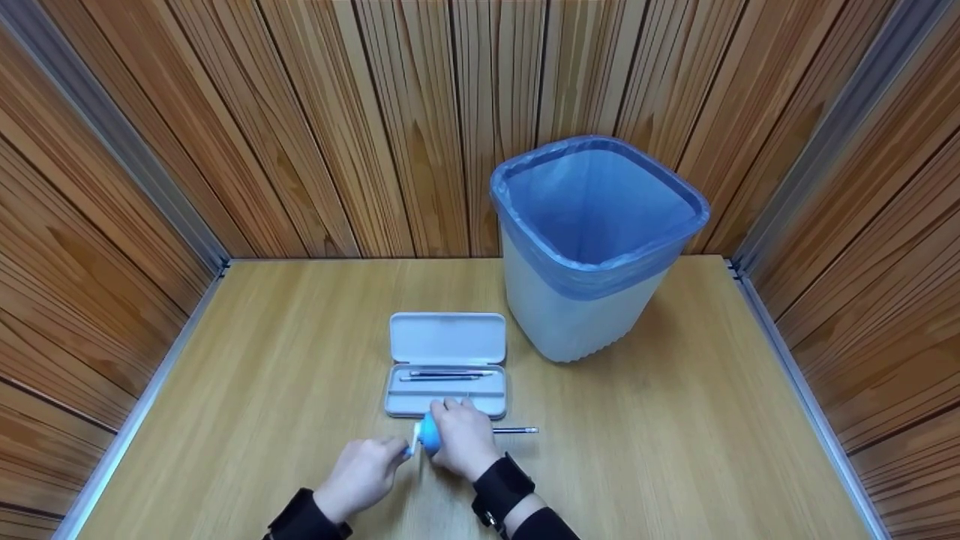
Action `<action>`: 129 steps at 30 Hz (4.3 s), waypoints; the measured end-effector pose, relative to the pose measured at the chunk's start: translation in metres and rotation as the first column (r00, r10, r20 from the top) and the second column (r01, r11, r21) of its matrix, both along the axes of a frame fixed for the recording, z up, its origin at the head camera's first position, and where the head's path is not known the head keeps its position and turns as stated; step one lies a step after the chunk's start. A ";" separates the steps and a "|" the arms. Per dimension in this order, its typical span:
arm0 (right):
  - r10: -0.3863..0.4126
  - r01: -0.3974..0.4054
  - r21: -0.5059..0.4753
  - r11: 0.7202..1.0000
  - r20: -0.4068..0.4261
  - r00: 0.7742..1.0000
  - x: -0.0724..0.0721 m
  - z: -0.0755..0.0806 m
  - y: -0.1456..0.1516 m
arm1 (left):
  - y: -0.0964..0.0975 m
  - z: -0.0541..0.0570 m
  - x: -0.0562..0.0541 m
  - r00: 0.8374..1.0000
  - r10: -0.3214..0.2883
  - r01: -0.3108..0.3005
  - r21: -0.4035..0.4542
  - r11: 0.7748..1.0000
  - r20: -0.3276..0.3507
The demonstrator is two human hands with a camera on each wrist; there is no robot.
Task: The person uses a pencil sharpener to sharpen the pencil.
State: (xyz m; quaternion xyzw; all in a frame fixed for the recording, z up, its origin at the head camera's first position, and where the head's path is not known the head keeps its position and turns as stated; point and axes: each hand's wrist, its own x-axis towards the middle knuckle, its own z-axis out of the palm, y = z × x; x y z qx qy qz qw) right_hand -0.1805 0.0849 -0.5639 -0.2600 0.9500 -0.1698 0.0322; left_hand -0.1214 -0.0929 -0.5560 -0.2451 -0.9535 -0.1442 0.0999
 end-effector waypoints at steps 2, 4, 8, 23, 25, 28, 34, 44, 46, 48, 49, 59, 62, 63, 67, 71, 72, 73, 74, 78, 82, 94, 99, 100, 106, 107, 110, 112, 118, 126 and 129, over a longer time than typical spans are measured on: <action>-0.002 0.001 0.007 1.000 0.016 1.000 0.000 0.000 0.000 | -0.001 -0.005 0.002 0.999 -0.011 0.011 -0.005 1.000 0.036; -0.006 0.006 0.012 1.000 0.036 0.999 -0.001 0.000 -0.001 | -0.001 -0.009 0.003 0.996 -0.015 0.016 -0.004 1.000 0.091; -0.017 0.016 0.018 1.000 0.075 0.997 -0.002 0.002 -0.001 | 0.000 -0.021 -0.002 0.974 0.013 -0.015 0.004 1.000 0.228; -0.003 0.002 -0.023 1.000 -0.022 1.000 0.001 -0.003 0.002 | 0.007 -0.033 -0.055 0.938 0.166 -0.130 -0.135 0.982 0.306; 0.001 -0.002 -0.025 1.000 -0.034 0.999 0.001 -0.003 0.002 | 0.007 -0.027 -0.062 0.949 0.169 -0.134 -0.142 0.981 0.267; 0.006 -0.006 -0.029 1.000 -0.023 1.000 0.001 -0.002 0.003 | 0.008 -0.013 -0.071 0.949 0.187 -0.154 -0.144 0.977 0.255; -0.016 0.017 -0.026 1.000 0.053 0.998 0.000 0.000 0.002 | 0.010 0.013 -0.072 0.951 0.185 -0.155 -0.136 0.979 0.247; -0.016 0.019 -0.053 0.998 0.045 0.999 -0.001 -0.001 0.002 | 0.005 0.025 -0.038 0.997 0.068 -0.063 -0.109 0.992 0.040; -0.020 0.022 -0.054 0.998 0.045 0.999 -0.002 -0.001 0.002 | 0.005 0.024 -0.031 0.999 0.043 -0.042 -0.088 0.995 0.013; -0.023 0.026 -0.053 0.998 0.049 0.999 -0.002 -0.001 0.001 | 0.004 0.022 -0.024 0.999 0.027 -0.029 -0.082 0.996 -0.025; -0.024 0.027 -0.051 0.998 0.052 0.998 -0.002 -0.001 0.001 | 0.003 0.021 -0.021 0.999 0.024 -0.027 -0.080 0.996 -0.034; -0.002 0.002 -0.033 0.999 -0.012 1.000 0.000 0.000 0.001 | 0.002 -0.001 0.001 0.999 -0.029 0.033 -0.094 0.995 0.046; -0.006 0.006 -0.027 1.000 0.003 1.000 0.000 0.001 0.001 | 0.003 -0.009 0.001 0.993 -0.015 0.028 -0.117 0.993 0.114; -0.007 0.008 -0.025 1.000 0.011 1.000 0.000 0.001 0.001 | 0.003 -0.012 0.000 0.991 -0.007 0.025 -0.130 0.991 0.134; -0.009 0.009 -0.018 1.000 0.036 0.999 -0.001 0.002 0.000 | 0.003 -0.019 -0.009 0.979 0.020 0.020 -0.194 0.981 0.202; -0.004 0.005 -0.020 1.000 0.034 0.999 -0.001 0.000 0.000 | 0.004 -0.023 -0.021 0.966 0.058 0.001 -0.229 0.973 0.252; -0.001 0.002 -0.021 1.000 0.024 1.000 -0.001 0.000 0.000 | 0.003 -0.025 -0.024 0.965 0.068 -0.008 -0.230 0.973 0.253; -0.001 0.001 -0.022 1.000 0.016 1.000 -0.001 0.000 0.000 | 0.004 -0.026 -0.028 0.966 0.072 -0.015 -0.225 0.974 0.250; 0.000 0.000 -0.023 1.000 0.008 1.000 -0.001 0.000 0.001 | 0.005 -0.027 -0.032 0.965 0.080 -0.023 -0.223 0.975 0.248; 0.001 -0.001 -0.023 1.000 -0.002 1.000 -0.001 -0.001 0.002 | 0.007 -0.030 -0.048 0.973 0.106 -0.058 -0.226 0.972 0.206; -0.004 0.004 -0.028 1.000 0.004 1.000 -0.001 -0.002 0.002 | 0.009 -0.026 -0.061 0.979 0.142 -0.098 -0.275 0.956 0.146; -0.007 0.007 -0.022 1.000 0.003 1.000 -0.001 0.000 0.000 | 0.008 0.004 -0.066 0.989 0.146 -0.143 -0.190 0.971 0.001; -0.009 0.008 -0.032 0.999 -0.023 1.000 -0.001 0.000 0.000 | 0.005 0.014 -0.053 0.989 0.113 -0.128 -0.172 0.977 -0.096; -0.008 0.007 -0.034 0.999 -0.034 0.999 -0.001 -0.001 -0.001 | 0.004 0.015 -0.050 0.987 0.105 -0.123 -0.162 0.979 -0.119; -0.009 0.006 -0.050 0.999 -0.061 0.998 0.001 -0.002 -0.002 | 0.001 0.017 -0.030 0.984 0.051 -0.068 -0.095 0.993 -0.174; -0.009 0.006 -0.053 0.999 -0.059 0.998 0.001 -0.002 -0.002 | 0.001 0.017 -0.026 0.984 0.042 -0.058 -0.088 0.994 -0.175; -0.012 0.010 -0.051 0.999 -0.033 0.999 0.000 -0.001 -0.002 | 0.000 0.015 -0.015 0.985 0.018 -0.031 -0.077 0.997 -0.172; -0.013 0.012 -0.046 0.999 -0.012 1.000 -0.001 0.000 -0.002 | -0.001 0.011 -0.009 0.986 -0.001 -0.013 -0.083 0.996 -0.169; -0.006 0.005 -0.024 1.000 -0.031 0.999 -0.002 0.001 0.000 | -0.001 -0.007 0.001 0.994 -0.022 0.008 -0.129 0.992 -0.106; -0.004 0.003 -0.023 1.000 -0.016 1.000 0.000 -0.003 0.000 | 0.002 -0.027 -0.008 0.986 0.060 -0.036 -0.157 0.987 0.154; 0.000 0.000 -0.022 1.000 -0.003 1.000 0.001 -0.004 -0.002 | 0.003 -0.033 -0.018 0.975 0.103 -0.064 -0.194 0.979 0.195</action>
